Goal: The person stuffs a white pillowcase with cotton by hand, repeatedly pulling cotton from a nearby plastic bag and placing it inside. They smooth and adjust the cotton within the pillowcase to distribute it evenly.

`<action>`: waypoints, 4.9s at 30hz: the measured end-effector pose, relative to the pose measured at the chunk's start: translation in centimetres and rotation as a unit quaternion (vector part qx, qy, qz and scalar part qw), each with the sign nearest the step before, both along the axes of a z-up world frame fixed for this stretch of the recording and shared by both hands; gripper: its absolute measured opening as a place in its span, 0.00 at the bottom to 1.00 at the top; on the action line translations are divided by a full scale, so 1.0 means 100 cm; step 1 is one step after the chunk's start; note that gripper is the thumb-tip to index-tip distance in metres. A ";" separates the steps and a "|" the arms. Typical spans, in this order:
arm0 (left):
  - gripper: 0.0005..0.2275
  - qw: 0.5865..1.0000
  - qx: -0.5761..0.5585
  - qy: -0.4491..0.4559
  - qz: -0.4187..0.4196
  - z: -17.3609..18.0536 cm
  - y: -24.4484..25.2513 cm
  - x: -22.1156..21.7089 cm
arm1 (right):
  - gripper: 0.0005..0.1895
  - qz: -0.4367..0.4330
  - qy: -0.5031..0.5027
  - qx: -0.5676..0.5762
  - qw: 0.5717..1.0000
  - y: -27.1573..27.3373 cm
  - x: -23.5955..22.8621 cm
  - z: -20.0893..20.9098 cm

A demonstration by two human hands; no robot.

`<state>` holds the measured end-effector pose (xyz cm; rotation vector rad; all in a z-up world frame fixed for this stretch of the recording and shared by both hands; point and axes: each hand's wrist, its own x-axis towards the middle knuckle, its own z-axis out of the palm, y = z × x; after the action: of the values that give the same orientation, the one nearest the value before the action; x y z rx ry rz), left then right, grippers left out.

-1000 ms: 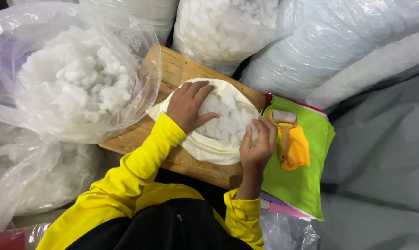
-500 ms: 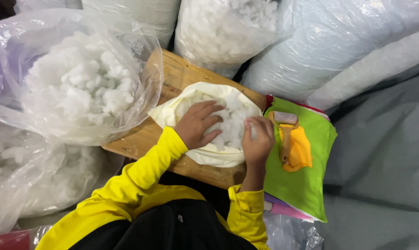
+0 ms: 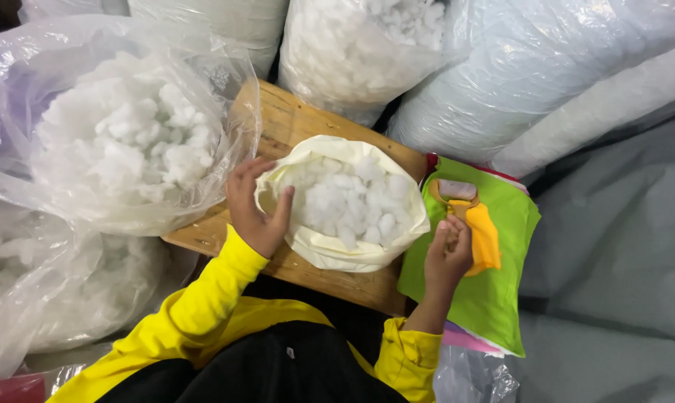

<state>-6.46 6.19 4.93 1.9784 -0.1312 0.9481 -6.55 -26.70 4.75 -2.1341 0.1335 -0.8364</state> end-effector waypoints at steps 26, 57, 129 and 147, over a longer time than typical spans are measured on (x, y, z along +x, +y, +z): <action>0.27 0.663 -0.691 0.145 -0.249 -0.010 0.026 0.014 | 0.11 0.015 -0.115 0.336 0.935 -0.025 0.000 -0.018; 0.13 0.974 -0.189 0.008 0.122 0.009 0.148 -0.041 | 0.03 0.438 -0.108 0.002 0.892 0.321 -0.015 0.033; 0.21 0.881 -0.337 0.239 -0.232 0.013 -0.049 -0.004 | 0.11 0.304 0.042 -0.106 0.946 0.083 -0.029 0.111; 0.21 0.878 -0.340 0.248 -0.229 0.026 -0.054 -0.022 | 0.14 0.263 0.016 -0.182 0.947 0.083 -0.045 0.116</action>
<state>-8.71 0.77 7.56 1.3704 0.0296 0.1133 -11.05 -18.39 16.39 -2.3551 -0.5964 -0.5333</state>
